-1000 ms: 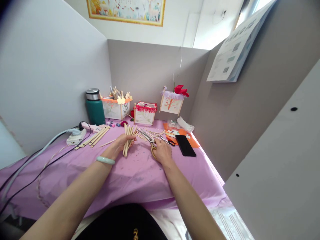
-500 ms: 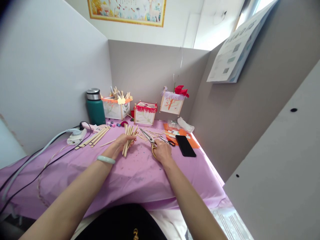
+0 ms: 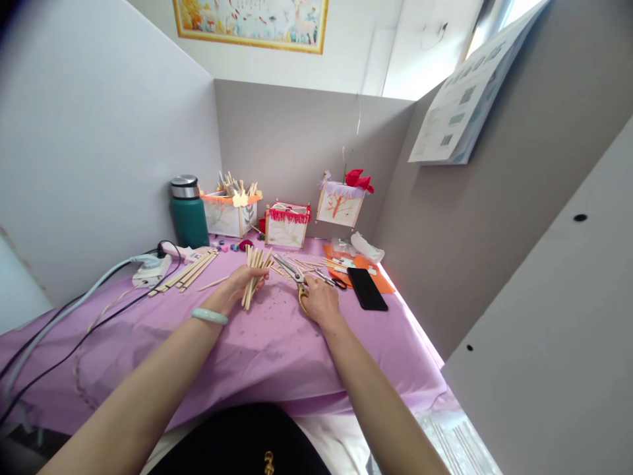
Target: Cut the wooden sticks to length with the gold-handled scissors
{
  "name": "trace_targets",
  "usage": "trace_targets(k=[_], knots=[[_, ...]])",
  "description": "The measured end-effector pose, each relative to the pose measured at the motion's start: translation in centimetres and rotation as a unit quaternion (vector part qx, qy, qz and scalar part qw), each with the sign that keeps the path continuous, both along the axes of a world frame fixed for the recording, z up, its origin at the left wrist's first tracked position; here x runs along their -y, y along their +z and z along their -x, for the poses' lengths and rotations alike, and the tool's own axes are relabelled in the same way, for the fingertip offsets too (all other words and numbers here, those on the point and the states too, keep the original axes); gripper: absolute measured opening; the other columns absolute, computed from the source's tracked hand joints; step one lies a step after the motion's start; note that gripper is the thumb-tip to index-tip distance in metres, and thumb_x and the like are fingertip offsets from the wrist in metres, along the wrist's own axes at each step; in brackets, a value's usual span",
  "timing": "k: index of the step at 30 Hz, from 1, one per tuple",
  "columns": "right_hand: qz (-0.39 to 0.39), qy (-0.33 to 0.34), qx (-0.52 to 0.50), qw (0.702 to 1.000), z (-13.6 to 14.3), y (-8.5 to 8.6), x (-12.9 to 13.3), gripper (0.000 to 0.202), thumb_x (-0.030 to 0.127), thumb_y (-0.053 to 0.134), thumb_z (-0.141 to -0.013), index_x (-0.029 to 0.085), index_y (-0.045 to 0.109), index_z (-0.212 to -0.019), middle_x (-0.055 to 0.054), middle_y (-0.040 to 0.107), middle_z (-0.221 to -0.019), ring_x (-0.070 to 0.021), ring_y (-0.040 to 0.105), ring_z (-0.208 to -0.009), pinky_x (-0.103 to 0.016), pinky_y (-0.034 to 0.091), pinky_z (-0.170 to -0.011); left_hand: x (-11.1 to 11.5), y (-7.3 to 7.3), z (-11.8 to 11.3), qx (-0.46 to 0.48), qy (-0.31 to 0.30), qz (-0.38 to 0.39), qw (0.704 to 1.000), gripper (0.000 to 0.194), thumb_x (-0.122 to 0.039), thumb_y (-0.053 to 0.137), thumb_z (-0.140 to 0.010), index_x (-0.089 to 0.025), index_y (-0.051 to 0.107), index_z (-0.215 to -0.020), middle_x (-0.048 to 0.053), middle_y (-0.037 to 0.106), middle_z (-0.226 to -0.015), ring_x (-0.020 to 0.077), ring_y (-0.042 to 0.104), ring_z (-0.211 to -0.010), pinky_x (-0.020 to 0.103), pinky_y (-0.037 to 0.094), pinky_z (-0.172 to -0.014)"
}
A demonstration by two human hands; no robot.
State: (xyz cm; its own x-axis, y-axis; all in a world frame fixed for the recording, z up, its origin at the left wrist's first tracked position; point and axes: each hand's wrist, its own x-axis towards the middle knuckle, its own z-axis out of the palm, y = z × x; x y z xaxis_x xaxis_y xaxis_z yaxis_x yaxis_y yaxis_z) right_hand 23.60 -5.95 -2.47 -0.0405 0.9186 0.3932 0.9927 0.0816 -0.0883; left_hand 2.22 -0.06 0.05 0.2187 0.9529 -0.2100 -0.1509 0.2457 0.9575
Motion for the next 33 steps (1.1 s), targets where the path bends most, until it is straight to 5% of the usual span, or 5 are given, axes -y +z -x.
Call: trace_targets(k=[12,19,24,29,33], knots=[[-0.007,-0.001,-0.015,1.000,0.0,-0.1,-0.2,0.029,0.042,0.043,-0.094,0.025,0.065,-0.105,-0.004,0.072,-0.094,-0.0203,0.066,-0.085,-0.028,0.039,-0.069,0.1,0.0,-0.1,0.013,0.010,-0.006,1.000,0.013,-0.013,0.067,-0.075,-0.012,0.059,-0.065,0.002,0.057,-0.048,0.0078,0.047,-0.033,0.017,0.036,-0.032],[-0.024,0.003,-0.053,0.998,-0.3,-0.3,-0.3,0.026,0.041,0.047,-0.093,0.027,0.064,-0.107,-0.002,0.072,-0.100,-0.0196,0.065,-0.091,-0.027,0.039,-0.070,-0.2,0.1,-0.2,-0.012,0.103,-0.054,0.993,0.007,-0.015,0.069,-0.076,-0.011,0.063,-0.074,0.004,0.066,-0.061,0.0100,0.056,-0.043,0.020,0.044,-0.040],[-0.031,-0.001,-0.059,0.998,-0.3,-0.3,-0.4,0.024,0.042,0.049,-0.092,0.027,0.065,-0.103,-0.001,0.072,-0.096,-0.0196,0.066,-0.089,-0.026,0.038,-0.068,-1.2,-0.4,0.5,-0.166,0.220,-0.098,0.956,0.020,-0.025,0.064,-0.080,-0.013,0.061,-0.065,0.007,0.065,-0.060,0.0148,0.058,-0.045,0.026,0.044,-0.044],[-0.022,-0.003,-0.058,0.998,-0.3,-0.5,-0.5,0.024,0.042,0.050,-0.091,0.027,0.064,-0.102,-0.002,0.071,-0.095,-0.0187,0.065,-0.086,-0.026,0.038,-0.068,-2.2,-0.5,2.1,-0.349,0.309,-0.115,0.877,0.019,-0.031,0.068,-0.074,-0.014,0.067,-0.066,0.017,0.070,-0.069,0.0309,0.070,-0.077,0.032,0.047,-0.058],[-0.026,-0.001,-0.057,0.998,-0.4,-0.6,-0.6,0.024,0.042,0.050,-0.091,0.027,0.064,-0.102,-0.001,0.071,-0.095,-0.0189,0.064,-0.085,-0.026,0.037,-0.067,-2.6,-0.5,2.7,-0.339,0.344,-0.126,0.867,0.015,-0.031,0.069,-0.073,-0.015,0.070,-0.072,0.017,0.071,-0.074,0.0322,0.070,-0.085,0.032,0.047,-0.061]])
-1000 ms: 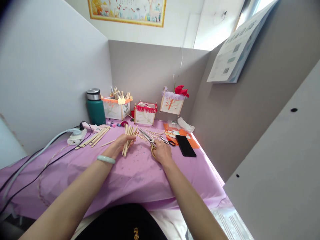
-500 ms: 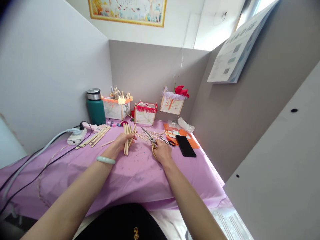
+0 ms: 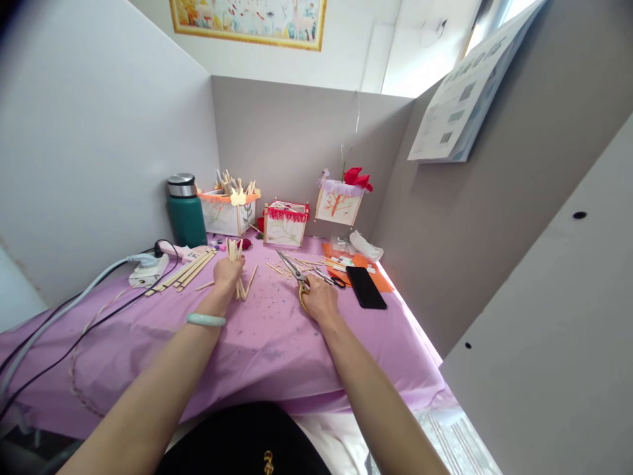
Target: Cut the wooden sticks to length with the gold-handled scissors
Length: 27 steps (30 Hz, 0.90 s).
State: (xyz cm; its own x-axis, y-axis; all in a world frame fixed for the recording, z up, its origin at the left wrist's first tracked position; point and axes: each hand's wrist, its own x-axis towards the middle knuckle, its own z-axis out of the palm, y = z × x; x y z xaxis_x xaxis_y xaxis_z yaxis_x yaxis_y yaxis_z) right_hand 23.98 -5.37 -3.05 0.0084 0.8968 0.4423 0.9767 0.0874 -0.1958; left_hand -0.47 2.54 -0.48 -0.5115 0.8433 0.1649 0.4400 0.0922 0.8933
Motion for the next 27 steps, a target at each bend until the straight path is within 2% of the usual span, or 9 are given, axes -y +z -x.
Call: trace_targets(k=[5,7,11,13,15,19,21,23,27], knots=[[-0.001,0.000,-0.005,1.000,0.0,0.0,0.0,0.023,0.041,0.049,-0.091,0.027,0.065,-0.100,-0.001,0.071,-0.093,-0.0190,0.065,-0.085,-0.026,0.037,-0.066,0.7,0.1,-0.9,0.157,-0.106,-0.062,0.980,0.021,-0.032,0.062,-0.080,-0.013,0.068,-0.076,0.008,0.066,-0.059,0.0147,0.055,-0.043,0.025,0.040,-0.044],[0.000,0.001,-0.009,1.000,0.1,0.1,0.0,0.023,0.041,0.049,-0.091,0.027,0.065,-0.101,-0.001,0.071,-0.094,-0.0189,0.065,-0.086,-0.026,0.037,-0.067,1.4,0.3,-1.4,0.266,-0.196,-0.066,0.942,0.019,-0.028,0.064,-0.080,-0.012,0.068,-0.089,0.006,0.068,-0.065,0.0097,0.049,-0.038,0.023,0.037,-0.040],[-0.006,0.010,-0.014,1.000,0.1,0.2,0.1,0.023,0.040,0.050,-0.091,0.027,0.065,-0.101,-0.001,0.072,-0.094,-0.0185,0.064,-0.085,-0.026,0.037,-0.066,2.3,0.8,-2.1,0.404,-0.312,0.010,0.860,0.021,-0.021,0.065,-0.080,-0.011,0.065,-0.098,0.008,0.071,-0.074,0.0143,0.064,-0.052,0.026,0.051,-0.053],[-0.011,0.012,-0.014,1.000,0.1,0.2,0.2,0.022,0.040,0.049,-0.091,0.027,0.065,-0.098,-0.001,0.072,-0.093,-0.0186,0.065,-0.084,-0.026,0.036,-0.065,2.2,0.7,-2.2,0.410,-0.317,0.008,0.855,0.022,-0.023,0.066,-0.080,-0.012,0.065,-0.099,0.009,0.072,-0.075,0.0176,0.069,-0.063,0.027,0.054,-0.059],[-0.012,0.011,-0.013,1.000,0.1,0.2,0.2,0.022,0.040,0.049,-0.091,0.027,0.065,-0.097,0.000,0.072,-0.092,-0.0186,0.065,-0.084,-0.026,0.036,-0.064,1.8,0.4,-2.1,0.386,-0.292,-0.024,0.875,0.023,-0.026,0.067,-0.081,-0.012,0.066,-0.100,0.009,0.072,-0.075,0.0177,0.070,-0.065,0.025,0.052,-0.057],[0.000,0.006,-0.004,1.000,0.1,0.1,0.1,0.023,0.041,0.049,-0.091,0.027,0.065,-0.101,-0.001,0.071,-0.093,-0.0187,0.064,-0.085,-0.026,0.037,-0.066,0.4,-0.2,-1.7,0.292,-0.140,-0.137,0.936,0.027,-0.033,0.068,-0.080,-0.011,0.068,-0.096,0.003,0.065,-0.059,0.0137,0.062,-0.047,0.024,0.049,-0.051],[0.005,0.006,-0.001,1.000,0.0,0.0,0.0,0.025,0.042,0.048,-0.092,0.027,0.065,-0.103,-0.002,0.071,-0.094,-0.0186,0.064,-0.086,-0.026,0.037,-0.067,0.0,-0.3,-1.6,0.266,-0.095,-0.172,0.944,0.029,-0.037,0.069,-0.078,-0.011,0.069,-0.093,0.000,0.061,-0.054,0.0116,0.056,-0.041,0.023,0.047,-0.047],[0.005,0.009,0.000,1.000,0.0,0.0,0.0,0.025,0.041,0.047,-0.092,0.028,0.064,-0.104,-0.002,0.071,-0.095,-0.0185,0.064,-0.086,-0.026,0.037,-0.068,-0.1,-0.3,-1.7,0.299,-0.129,-0.202,0.924,0.034,-0.040,0.070,-0.077,-0.012,0.069,-0.096,-0.001,0.061,-0.056,0.0108,0.057,-0.043,0.023,0.049,-0.050],[0.004,0.012,0.000,1.000,0.0,0.0,0.0,0.024,0.042,0.048,-0.092,0.028,0.064,-0.103,-0.001,0.071,-0.095,-0.0182,0.064,-0.086,-0.026,0.037,-0.067,0.3,0.0,-2.4,0.423,-0.247,-0.206,0.847,0.045,-0.042,0.078,-0.070,-0.013,0.068,-0.103,0.002,0.067,-0.068,0.0127,0.066,-0.061,0.027,0.055,-0.067]])
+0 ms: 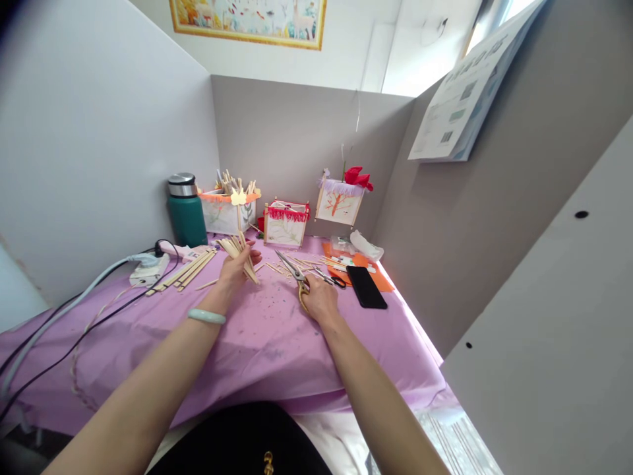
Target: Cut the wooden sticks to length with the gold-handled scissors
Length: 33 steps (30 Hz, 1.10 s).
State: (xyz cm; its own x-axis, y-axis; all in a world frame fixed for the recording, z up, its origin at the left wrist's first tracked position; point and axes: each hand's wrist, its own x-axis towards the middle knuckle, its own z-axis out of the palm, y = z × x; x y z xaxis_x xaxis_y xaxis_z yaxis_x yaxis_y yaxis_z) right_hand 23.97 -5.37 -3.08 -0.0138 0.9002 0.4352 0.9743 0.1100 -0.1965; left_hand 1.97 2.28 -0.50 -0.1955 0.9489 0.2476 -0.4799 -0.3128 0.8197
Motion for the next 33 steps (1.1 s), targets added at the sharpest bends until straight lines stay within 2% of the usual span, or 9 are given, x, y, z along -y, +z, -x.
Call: trace_targets(k=[3,7,9,10,13,15,18,22,33], knots=[[0.005,-0.003,0.003,1.000,0.0,0.1,0.0,0.025,0.042,0.047,-0.092,0.027,0.065,-0.103,-0.002,0.072,-0.096,-0.0183,0.064,-0.087,-0.026,0.038,-0.067,0.0,0.1,-0.2,0.000,-0.018,0.037,0.999,0.044,-0.038,0.078,-0.070,-0.012,0.068,-0.104,0.003,0.068,-0.070,0.0131,0.067,-0.065,0.026,0.054,-0.069],[0.008,-0.005,0.001,1.000,0.1,0.2,0.2,0.025,0.041,0.047,-0.093,0.027,0.065,-0.104,-0.002,0.072,-0.096,-0.0188,0.064,-0.087,-0.026,0.038,-0.067,0.1,0.5,0.1,-0.113,0.126,0.078,0.982,0.039,-0.039,0.068,-0.079,-0.011,0.069,-0.107,0.000,0.064,-0.061,0.0098,0.058,-0.051,0.021,0.048,-0.056],[0.007,-0.005,-0.007,1.000,0.1,0.3,0.2,0.025,0.041,0.048,-0.093,0.027,0.065,-0.104,-0.002,0.072,-0.096,-0.0187,0.065,-0.087,-0.026,0.038,-0.068,0.5,0.7,0.1,-0.163,0.140,0.067,0.974,0.042,-0.043,0.064,-0.082,-0.012,0.068,-0.109,0.000,0.062,-0.060,0.0086,0.052,-0.045,0.020,0.041,-0.047],[0.005,-0.004,-0.013,1.000,0.2,0.3,0.3,0.025,0.040,0.048,-0.092,0.027,0.065,-0.104,-0.002,0.072,-0.096,-0.0186,0.065,-0.088,-0.025,0.039,-0.068,0.8,0.8,0.1,-0.173,0.112,0.059,0.977,0.044,-0.045,0.063,-0.082,-0.012,0.068,-0.110,0.000,0.062,-0.059,0.0079,0.049,-0.042,0.020,0.038,-0.044],[-0.009,0.009,-0.035,0.999,0.2,0.4,0.4,0.025,0.042,0.052,-0.091,0.028,0.065,-0.107,-0.001,0.072,-0.098,-0.0187,0.064,-0.089,-0.025,0.039,-0.069,1.8,1.0,-0.3,-0.163,-0.037,0.053,0.984,0.051,-0.049,0.063,-0.081,-0.011,0.065,-0.115,0.000,0.062,-0.058,0.0070,0.044,-0.037,0.020,0.033,-0.039],[-0.016,0.018,-0.044,0.999,0.2,0.4,0.4,0.026,0.042,0.055,-0.089,0.028,0.065,-0.109,0.000,0.072,-0.099,-0.0190,0.064,-0.090,-0.025,0.039,-0.070,2.4,1.0,-0.5,-0.158,-0.129,0.073,0.976,0.051,-0.046,0.065,-0.081,-0.010,0.063,-0.117,0.002,0.063,-0.060,0.0078,0.045,-0.037,0.021,0.033,-0.038],[-0.020,0.032,-0.043,0.998,0.2,0.3,0.4,0.025,0.042,0.057,-0.088,0.027,0.065,-0.107,-0.001,0.072,-0.099,-0.0187,0.064,-0.090,-0.025,0.039,-0.071,3.0,0.9,-0.7,-0.177,-0.202,0.136,0.954,0.045,-0.038,0.068,-0.080,-0.010,0.063,-0.116,0.004,0.066,-0.064,0.0094,0.048,-0.038,0.021,0.036,-0.038],[-0.020,0.046,-0.024,0.998,0.2,0.2,0.3,0.026,0.041,0.055,-0.090,0.027,0.064,-0.110,-0.001,0.071,-0.102,-0.0181,0.063,-0.091,-0.025,0.040,-0.074,3.0,0.8,-0.7,-0.201,-0.215,0.192,0.936,0.036,-0.032,0.068,-0.081,-0.011,0.065,-0.110,0.006,0.067,-0.065,0.0090,0.049,-0.037,0.021,0.038,-0.037],[-0.010,0.025,-0.001,1.000,0.3,0.1,0.2,0.027,0.041,0.049,-0.092,0.027,0.063,-0.110,-0.003,0.071,-0.100,-0.0189,0.064,-0.089,-0.026,0.039,-0.073,2.9,0.7,-0.7,-0.169,-0.208,0.154,0.951,0.037,-0.024,0.066,-0.081,-0.011,0.060,-0.116,0.007,0.070,-0.071,0.0095,0.050,-0.038,0.021,0.039,-0.035]])
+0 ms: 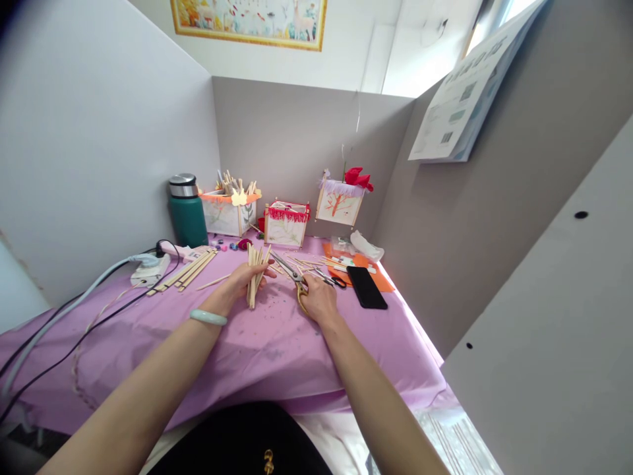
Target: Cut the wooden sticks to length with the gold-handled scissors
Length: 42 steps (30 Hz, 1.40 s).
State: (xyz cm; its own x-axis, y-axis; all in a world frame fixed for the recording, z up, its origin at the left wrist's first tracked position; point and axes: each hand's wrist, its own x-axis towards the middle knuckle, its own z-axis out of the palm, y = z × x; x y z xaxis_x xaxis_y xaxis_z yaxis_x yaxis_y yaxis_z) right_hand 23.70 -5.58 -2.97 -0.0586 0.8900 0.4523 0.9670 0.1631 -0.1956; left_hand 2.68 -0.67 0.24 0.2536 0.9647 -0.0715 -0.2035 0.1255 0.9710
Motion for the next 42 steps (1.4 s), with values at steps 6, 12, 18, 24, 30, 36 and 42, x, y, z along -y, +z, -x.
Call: trace_targets(k=[6,12,18,24,30,36,42], knots=[[0.005,-0.002,-0.002,1.000,0.02,0.05,0.07,0.028,0.041,0.047,-0.093,0.027,0.064,-0.110,-0.003,0.071,-0.102,-0.0185,0.063,-0.090,-0.026,0.040,-0.075,-0.29,-0.07,-0.01,0.006,0.017,0.000,1.000,0.024,-0.020,0.062,-0.082,-0.011,0.060,-0.104,0.007,0.069,-0.069,0.0089,0.049,-0.037,0.020,0.036,-0.034],[0.001,-0.002,-0.001,1.000,0.04,0.18,0.21,0.027,0.041,0.049,-0.092,0.027,0.064,-0.110,-0.003,0.071,-0.102,-0.0190,0.064,-0.091,-0.026,0.040,-0.074,-0.21,-0.06,-0.07,-0.004,0.050,-0.014,0.999,0.012,-0.019,0.066,-0.079,-0.010,0.066,-0.088,0.001,0.059,-0.057,0.0083,0.049,-0.038,0.020,0.035,-0.036],[0.014,-0.019,0.018,1.000,0.16,0.28,0.18,0.031,0.042,0.049,-0.093,0.027,0.062,-0.117,-0.005,0.070,-0.106,-0.0205,0.064,-0.093,-0.028,0.042,-0.077,-0.27,-0.24,-0.11,-0.063,0.087,-0.051,0.993,0.015,-0.019,0.068,-0.074,-0.012,0.061,-0.063,0.003,0.059,-0.053,0.0052,0.041,-0.034,0.020,0.027,-0.035],[0.007,-0.036,0.027,0.999,0.21,0.10,0.11,0.036,0.044,0.047,-0.094,0.027,0.060,-0.122,-0.007,0.068,-0.110,-0.0218,0.064,-0.096,-0.029,0.043,-0.078,-0.53,-0.57,-0.10,-0.057,0.086,-0.067,0.992,0.010,-0.019,0.068,-0.070,-0.012,0.062,-0.068,0.004,0.063,-0.059,0.0055,0.040,-0.034,0.020,0.023,-0.034],[0.005,-0.041,0.032,0.999,0.24,0.01,0.05,0.034,0.044,0.047,-0.094,0.027,0.062,-0.119,-0.007,0.068,-0.109,-0.0220,0.063,-0.096,-0.029,0.042,-0.078,-0.65,-0.71,-0.05,-0.071,0.090,-0.073,0.991,0.010,-0.020,0.066,-0.070,-0.013,0.061,-0.065,0.004,0.061,-0.056,0.0058,0.038,-0.033,0.022,0.021,-0.034],[-0.003,-0.028,0.036,0.999,0.11,0.11,0.04,0.031,0.042,0.047,-0.093,0.027,0.063,-0.116,-0.006,0.070,-0.104,-0.0215,0.064,-0.091,-0.029,0.041,-0.075,-0.58,-0.62,-0.09,-0.060,0.093,-0.074,0.991,0.007,-0.017,0.065,-0.069,-0.013,0.060,-0.066,0.003,0.060,-0.052,0.0056,0.037,-0.032,0.021,0.020,-0.034],[0.010,-0.020,0.053,0.998,0.07,0.38,0.15,0.031,0.042,0.044,-0.094,0.026,0.064,-0.111,-0.006,0.071,-0.098,-0.0203,0.064,-0.086,-0.028,0.040,-0.072,-0.67,-0.59,-0.14,-0.047,0.098,-0.067,0.992,0.014,-0.018,0.071,-0.069,-0.011,0.063,-0.077,0.000,0.059,-0.051,0.0049,0.037,-0.032,0.020,0.021,-0.034]])
